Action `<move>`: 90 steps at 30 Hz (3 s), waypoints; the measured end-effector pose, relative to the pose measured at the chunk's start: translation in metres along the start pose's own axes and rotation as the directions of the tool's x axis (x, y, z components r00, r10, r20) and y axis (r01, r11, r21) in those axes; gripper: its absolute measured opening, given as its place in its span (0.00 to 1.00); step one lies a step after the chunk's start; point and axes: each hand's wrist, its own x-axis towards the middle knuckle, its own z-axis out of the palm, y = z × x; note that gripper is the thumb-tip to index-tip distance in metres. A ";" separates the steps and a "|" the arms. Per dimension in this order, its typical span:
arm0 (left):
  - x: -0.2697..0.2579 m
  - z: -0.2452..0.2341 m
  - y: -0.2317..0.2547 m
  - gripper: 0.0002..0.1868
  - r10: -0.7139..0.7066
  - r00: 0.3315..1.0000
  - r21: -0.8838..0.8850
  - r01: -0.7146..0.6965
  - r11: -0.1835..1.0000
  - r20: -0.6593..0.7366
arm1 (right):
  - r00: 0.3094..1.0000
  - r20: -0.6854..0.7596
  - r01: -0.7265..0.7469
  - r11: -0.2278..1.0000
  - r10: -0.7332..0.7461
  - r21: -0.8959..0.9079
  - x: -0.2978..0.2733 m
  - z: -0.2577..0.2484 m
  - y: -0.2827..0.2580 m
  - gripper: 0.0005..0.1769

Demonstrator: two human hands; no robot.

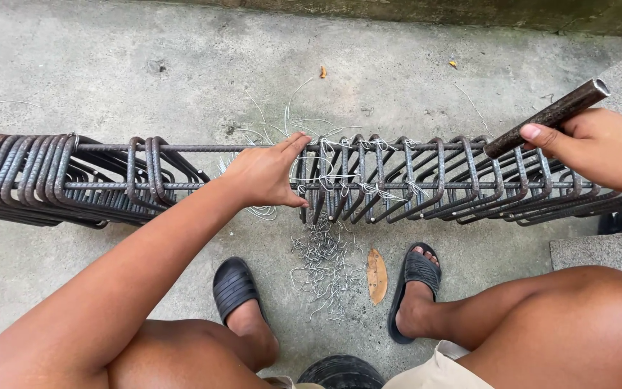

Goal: The person ties a rebar cage using thin metal wire and a twisting tool. They wrap the wire around the intersections of the rebar and twist it to secure the structure.

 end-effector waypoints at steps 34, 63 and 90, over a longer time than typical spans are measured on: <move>-0.030 -0.111 0.102 0.24 0.045 0.976 -0.313 -0.113 0.943 -0.215 | 0.858 -0.312 0.511 0.732 -0.408 0.450 -0.070 -0.002 -0.121 0.10; -0.044 -0.135 0.130 0.14 0.196 0.978 -0.505 -0.204 0.838 -0.070 | 0.647 -0.431 0.745 0.404 -0.629 0.531 -0.082 0.019 -0.120 0.14; -0.038 -0.131 0.127 0.19 0.209 0.976 -0.742 -0.092 0.664 0.066 | 0.819 -0.363 0.570 0.554 -0.444 0.607 -0.086 0.019 -0.129 0.05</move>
